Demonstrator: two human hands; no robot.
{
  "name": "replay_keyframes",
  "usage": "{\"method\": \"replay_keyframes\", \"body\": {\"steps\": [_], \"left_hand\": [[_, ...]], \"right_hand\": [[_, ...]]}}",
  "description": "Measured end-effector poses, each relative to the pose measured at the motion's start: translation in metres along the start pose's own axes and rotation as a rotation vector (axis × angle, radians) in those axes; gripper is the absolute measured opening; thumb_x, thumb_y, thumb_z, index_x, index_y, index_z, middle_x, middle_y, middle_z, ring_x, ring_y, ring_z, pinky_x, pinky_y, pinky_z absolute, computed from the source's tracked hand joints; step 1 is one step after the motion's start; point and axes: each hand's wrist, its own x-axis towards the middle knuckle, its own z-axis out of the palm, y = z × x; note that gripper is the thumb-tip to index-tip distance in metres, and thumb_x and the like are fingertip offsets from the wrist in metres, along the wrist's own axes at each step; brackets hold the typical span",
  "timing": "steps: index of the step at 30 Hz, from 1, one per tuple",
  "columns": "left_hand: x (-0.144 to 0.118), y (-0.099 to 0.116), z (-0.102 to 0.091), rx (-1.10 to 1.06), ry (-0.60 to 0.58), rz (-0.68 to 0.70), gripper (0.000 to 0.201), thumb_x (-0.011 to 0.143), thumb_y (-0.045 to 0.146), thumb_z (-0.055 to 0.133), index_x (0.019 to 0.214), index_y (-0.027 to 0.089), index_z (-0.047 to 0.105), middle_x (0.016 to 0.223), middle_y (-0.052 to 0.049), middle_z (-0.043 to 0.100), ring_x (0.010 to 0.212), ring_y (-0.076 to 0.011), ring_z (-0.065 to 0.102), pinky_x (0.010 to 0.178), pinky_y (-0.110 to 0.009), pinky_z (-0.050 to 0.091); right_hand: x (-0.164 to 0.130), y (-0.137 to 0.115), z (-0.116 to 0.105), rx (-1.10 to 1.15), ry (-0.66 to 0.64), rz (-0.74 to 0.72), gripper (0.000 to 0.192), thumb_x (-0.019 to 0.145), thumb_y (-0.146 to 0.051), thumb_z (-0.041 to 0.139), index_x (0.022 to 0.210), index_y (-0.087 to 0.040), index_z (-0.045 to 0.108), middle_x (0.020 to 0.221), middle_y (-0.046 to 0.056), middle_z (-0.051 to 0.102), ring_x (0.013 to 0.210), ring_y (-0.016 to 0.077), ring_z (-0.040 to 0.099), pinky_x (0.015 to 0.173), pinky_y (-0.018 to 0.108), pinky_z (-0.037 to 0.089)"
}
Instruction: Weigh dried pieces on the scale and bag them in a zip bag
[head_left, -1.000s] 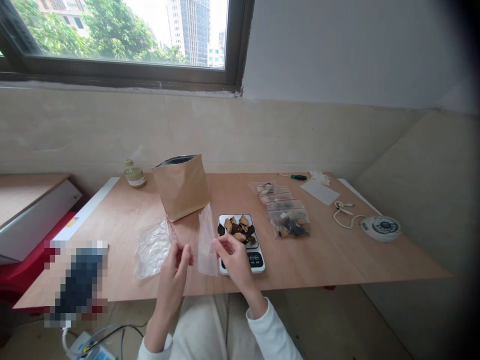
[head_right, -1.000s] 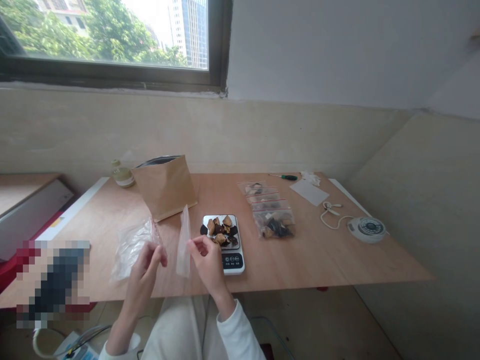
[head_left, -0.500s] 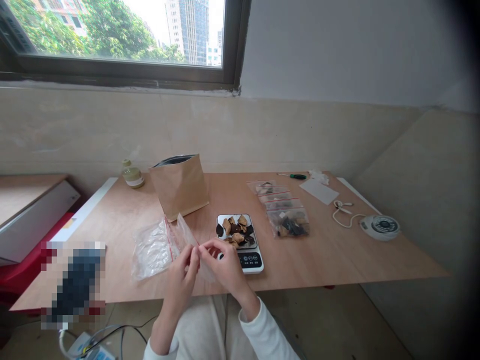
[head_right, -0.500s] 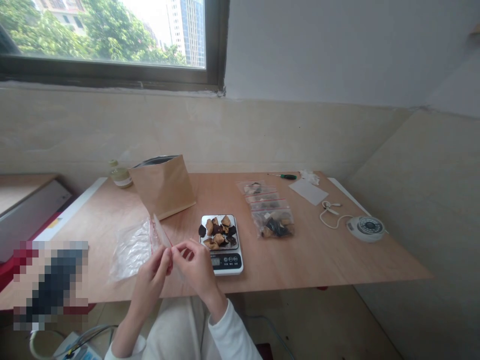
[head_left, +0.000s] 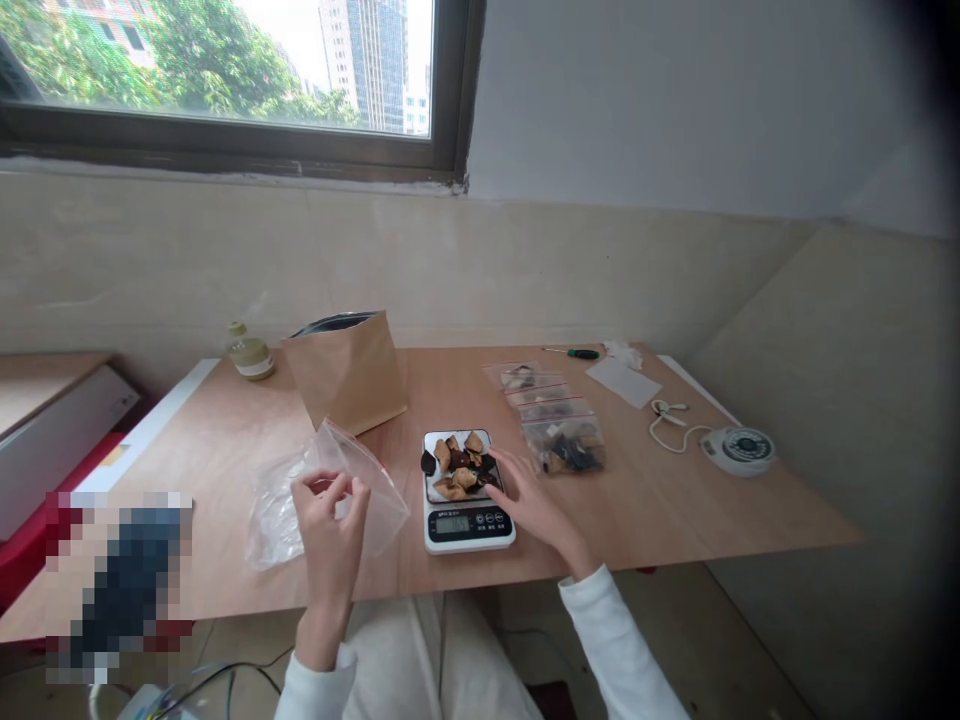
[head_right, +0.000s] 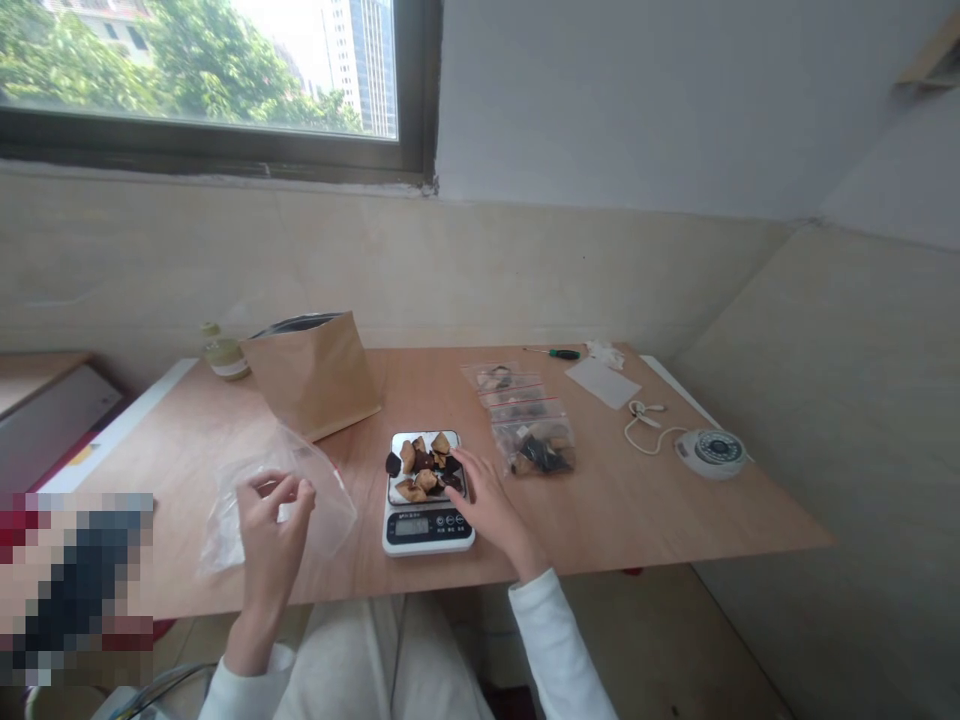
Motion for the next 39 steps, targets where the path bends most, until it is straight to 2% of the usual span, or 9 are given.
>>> {"method": "replay_keyframes", "body": {"steps": [5, 9, 15, 22, 29, 32, 34, 37, 39], "left_hand": [[-0.003, 0.000, 0.002, -0.055, 0.017, 0.101, 0.025, 0.081, 0.031, 0.054, 0.058, 0.019, 0.055, 0.125, -0.009, 0.047, 0.122, -0.0274, 0.045, 0.100, -0.044, 0.041], [-0.007, 0.003, 0.005, -0.096, -0.057, 0.098, 0.025, 0.082, 0.028, 0.053, 0.058, 0.019, 0.054, 0.137, -0.007, 0.049, 0.125, -0.0264, 0.046, 0.104, -0.046, 0.038], [-0.014, 0.004, 0.015, -0.108, -0.163, 0.053, 0.028, 0.084, 0.029, 0.051, 0.058, 0.020, 0.052, 0.140, -0.006, 0.049, 0.133, -0.0268, 0.039, 0.108, -0.047, 0.032], [-0.016, 0.002, 0.018, -0.091, -0.192, 0.025, 0.028, 0.084, 0.030, 0.050, 0.059, 0.019, 0.053, 0.139, -0.007, 0.050, 0.125, -0.0259, 0.048, 0.103, -0.044, 0.037], [-0.015, 0.000, 0.021, -0.122, -0.197, -0.008, 0.031, 0.084, 0.029, 0.050, 0.054, 0.020, 0.046, 0.138, -0.006, 0.052, 0.130, -0.0256, 0.043, 0.106, -0.043, 0.033], [-0.013, 0.000, 0.024, -0.133, -0.205, -0.028, 0.030, 0.083, 0.029, 0.051, 0.055, 0.020, 0.048, 0.137, -0.008, 0.052, 0.125, -0.0254, 0.048, 0.105, -0.043, 0.035], [-0.011, 0.000, 0.028, -0.133, -0.206, -0.017, 0.029, 0.083, 0.030, 0.051, 0.056, 0.019, 0.049, 0.137, -0.008, 0.052, 0.125, -0.0257, 0.048, 0.104, -0.043, 0.036], [-0.008, 0.004, 0.033, -0.127, -0.224, 0.029, 0.028, 0.083, 0.029, 0.050, 0.057, 0.019, 0.049, 0.138, -0.009, 0.052, 0.125, -0.0256, 0.049, 0.106, -0.043, 0.034], [-0.006, 0.006, 0.035, -0.128, -0.243, 0.049, 0.026, 0.085, 0.028, 0.048, 0.061, 0.019, 0.052, 0.139, -0.009, 0.050, 0.122, -0.0247, 0.051, 0.106, -0.043, 0.034]], "right_hand": [[0.003, 0.010, 0.006, -0.034, -0.039, 0.009, 0.038, 0.086, -0.026, 0.052, 0.124, -0.020, 0.053, 0.124, 0.011, 0.057, 0.120, 0.0240, 0.050, 0.104, 0.043, 0.038], [0.007, 0.010, 0.006, -0.041, -0.021, -0.001, 0.029, 0.089, -0.023, 0.048, 0.116, -0.020, 0.057, 0.117, 0.010, 0.060, 0.113, 0.0228, 0.054, 0.101, 0.041, 0.041], [0.014, 0.012, 0.011, -0.098, -0.005, -0.066, 0.030, 0.088, -0.020, 0.050, 0.117, -0.020, 0.058, 0.116, 0.011, 0.060, 0.112, 0.0245, 0.053, 0.098, 0.043, 0.043], [0.014, 0.017, 0.017, -0.167, 0.043, -0.116, 0.023, 0.093, -0.020, 0.043, 0.108, -0.021, 0.060, 0.104, 0.009, 0.060, 0.100, 0.0236, 0.059, 0.091, 0.040, 0.047], [0.020, 0.017, 0.011, -0.056, 0.176, -0.023, 0.021, 0.091, -0.032, 0.048, 0.097, -0.017, 0.062, 0.093, 0.008, 0.061, 0.082, 0.0200, 0.062, 0.078, 0.034, 0.050], [0.029, 0.000, 0.006, 0.068, 0.305, 0.085, 0.024, 0.086, -0.038, 0.055, 0.090, -0.016, 0.064, 0.089, 0.008, 0.063, 0.076, 0.0188, 0.061, 0.074, 0.033, 0.050], [0.036, -0.022, 0.006, 0.241, 0.321, 0.152, 0.028, 0.083, -0.041, 0.058, 0.091, -0.015, 0.065, 0.089, 0.009, 0.065, 0.077, 0.0186, 0.062, 0.072, 0.032, 0.051], [0.047, -0.062, 0.013, 0.522, 0.193, 0.218, 0.033, 0.081, -0.042, 0.061, 0.095, -0.013, 0.067, 0.088, 0.009, 0.070, 0.076, 0.0178, 0.064, 0.070, 0.029, 0.051], [0.053, -0.084, 0.021, 0.588, 0.080, 0.224, 0.033, 0.079, -0.042, 0.063, 0.093, -0.013, 0.069, 0.087, 0.008, 0.071, 0.075, 0.0173, 0.064, 0.069, 0.028, 0.051]]}}
